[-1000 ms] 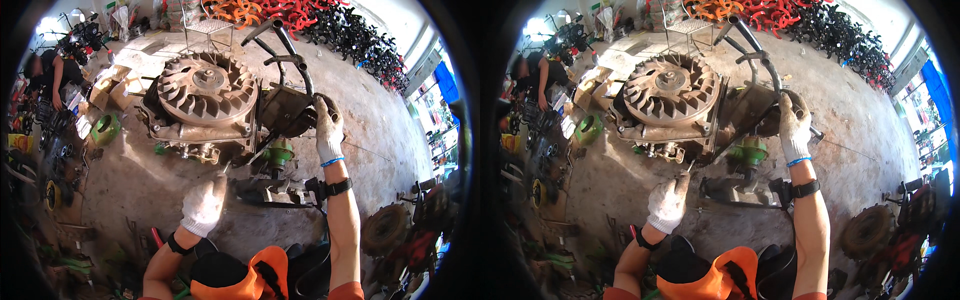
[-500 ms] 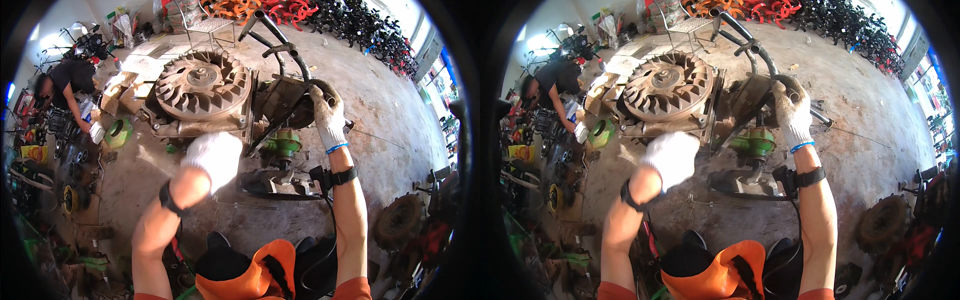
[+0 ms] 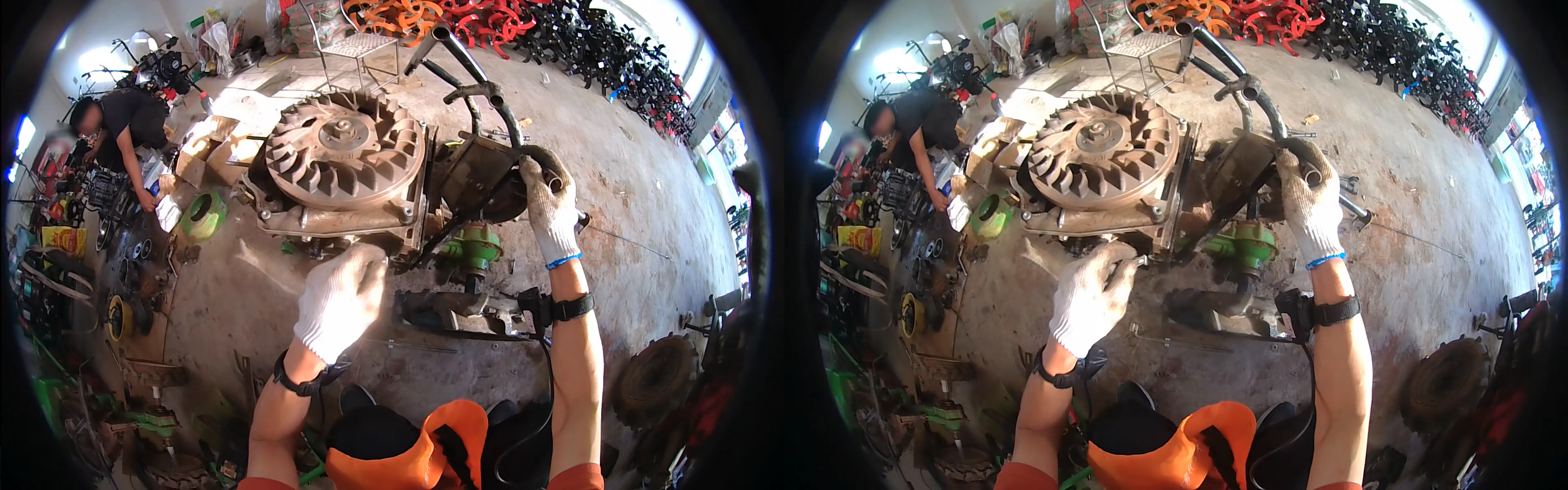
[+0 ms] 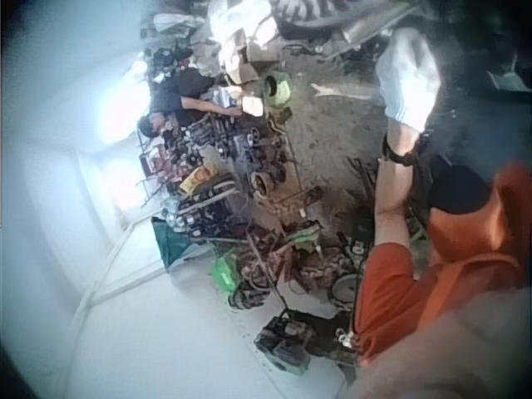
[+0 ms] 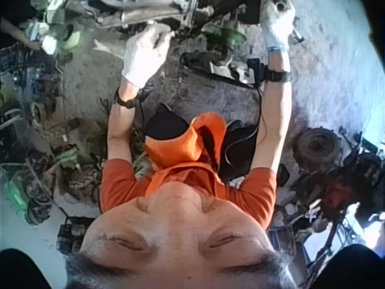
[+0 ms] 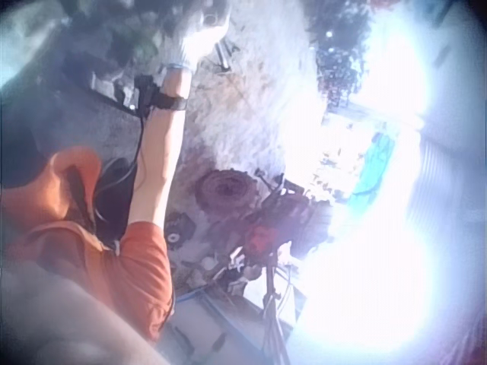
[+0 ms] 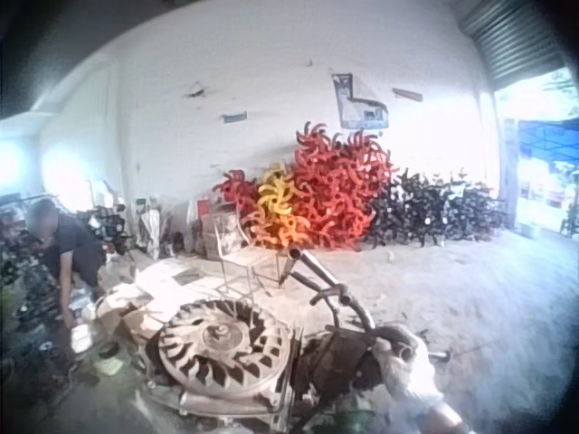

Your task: The person uses a cordless impact wrench to remove bolts from a small engine mounted on a stand, then detaches the handlebar assembly and sets it aside. They continue to remove bolts and separate engine components by hand, placing parts on the floor.

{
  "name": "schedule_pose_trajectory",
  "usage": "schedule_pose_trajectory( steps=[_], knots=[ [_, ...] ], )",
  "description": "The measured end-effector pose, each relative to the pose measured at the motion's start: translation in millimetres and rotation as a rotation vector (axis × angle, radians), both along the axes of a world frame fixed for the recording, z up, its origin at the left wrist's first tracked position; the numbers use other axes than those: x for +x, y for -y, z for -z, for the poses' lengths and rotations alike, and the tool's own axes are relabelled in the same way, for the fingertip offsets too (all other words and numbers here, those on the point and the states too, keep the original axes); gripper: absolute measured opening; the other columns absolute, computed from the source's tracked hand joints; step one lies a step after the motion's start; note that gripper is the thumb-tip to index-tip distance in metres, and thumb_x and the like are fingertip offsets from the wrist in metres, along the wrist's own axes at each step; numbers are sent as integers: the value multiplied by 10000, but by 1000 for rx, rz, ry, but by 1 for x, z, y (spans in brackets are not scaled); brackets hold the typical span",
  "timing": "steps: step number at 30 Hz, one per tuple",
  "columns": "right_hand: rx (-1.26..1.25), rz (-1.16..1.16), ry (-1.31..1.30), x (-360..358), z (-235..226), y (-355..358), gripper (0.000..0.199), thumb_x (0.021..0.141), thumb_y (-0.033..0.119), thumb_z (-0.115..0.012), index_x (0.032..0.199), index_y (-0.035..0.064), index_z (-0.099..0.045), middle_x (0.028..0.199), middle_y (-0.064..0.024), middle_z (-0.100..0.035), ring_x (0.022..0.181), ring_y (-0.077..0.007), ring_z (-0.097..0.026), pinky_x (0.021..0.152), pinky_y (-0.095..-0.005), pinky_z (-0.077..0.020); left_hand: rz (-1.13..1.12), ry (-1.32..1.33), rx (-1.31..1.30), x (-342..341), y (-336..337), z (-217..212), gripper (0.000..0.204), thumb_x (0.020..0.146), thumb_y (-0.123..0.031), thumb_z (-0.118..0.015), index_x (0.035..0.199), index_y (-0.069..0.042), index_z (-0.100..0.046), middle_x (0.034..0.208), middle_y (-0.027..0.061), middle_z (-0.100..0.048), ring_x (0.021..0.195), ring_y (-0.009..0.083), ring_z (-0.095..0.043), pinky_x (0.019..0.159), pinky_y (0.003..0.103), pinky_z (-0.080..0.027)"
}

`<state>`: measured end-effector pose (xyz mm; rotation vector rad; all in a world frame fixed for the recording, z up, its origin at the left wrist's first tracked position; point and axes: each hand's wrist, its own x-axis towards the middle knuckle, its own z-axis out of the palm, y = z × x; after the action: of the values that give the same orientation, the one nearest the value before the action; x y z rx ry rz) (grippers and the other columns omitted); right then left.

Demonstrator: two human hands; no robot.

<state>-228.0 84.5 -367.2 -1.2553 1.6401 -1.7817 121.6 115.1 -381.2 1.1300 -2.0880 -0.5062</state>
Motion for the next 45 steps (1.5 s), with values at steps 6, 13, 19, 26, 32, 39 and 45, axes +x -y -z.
schedule_pose_trajectory(
  steps=[6,13,19,26,32,39,45],
  knots=[
    [15,59,-16,-4,4,0,292,1052,219,-713,1277,37,-749,1035,-45,-765,905,-105,-672,816,-284,-553,-77,-33,-57,19,-12,-16,127,1017,-123,-713,1097,-31,-749,937,174,-775,811,328,-773,723,373,-589],
    [-17,16,9,-8,7,5,261,1047,178,-719,1243,10,-756,1067,-44,-772,958,-105,-668,853,-284,-548,-131,-93,-160,26,-49,68,217,945,-8,-761,1159,-37,-745,1018,179,-770,873,368,-760,768,421,-604],
    [-51,3,14,-11,11,7,251,1071,152,-679,1257,-3,-749,1090,-72,-777,923,-180,-760,795,-332,-655,-113,-263,-236,17,-52,106,242,922,29,-756,1155,-35,-748,1033,190,-761,890,375,-746,771,422,-600],
    [-4,0,95,-9,6,3,228,1061,138,-711,1225,-14,-758,1063,-30,-765,944,-94,-671,843,-259,-556,-168,-355,-205,15,-52,116,236,931,34,-727,1160,-19,-753,1071,195,-764,918,362,-751,820,421,-601],
    [-5,12,107,-3,2,2,244,1057,154,-714,1233,-11,-754,1069,-37,-768,955,-107,-677,847,-270,-557,-124,-295,-235,9,-50,143,273,949,12,-700,1216,-24,-743,1108,225,-750,941,407,-742,834,444,-600],
    [1,20,11,-4,4,0,238,1053,169,-693,1233,31,-765,1045,-31,-766,944,-110,-663,846,-283,-538,-101,-67,-193,-9,-49,107,326,967,-83,-711,1287,-35,-742,1015,232,-763,822,388,-738,721,467,-598],
    [-12,-1,20,-1,0,1,237,1057,181,-686,1222,30,-765,994,-17,-756,892,-109,-661,790,-278,-541,-57,95,-92,-18,13,2,104,995,-103,-706,1092,-78,-733,797,208,-732,720,430,-730,643,488,-577]
  ],
)
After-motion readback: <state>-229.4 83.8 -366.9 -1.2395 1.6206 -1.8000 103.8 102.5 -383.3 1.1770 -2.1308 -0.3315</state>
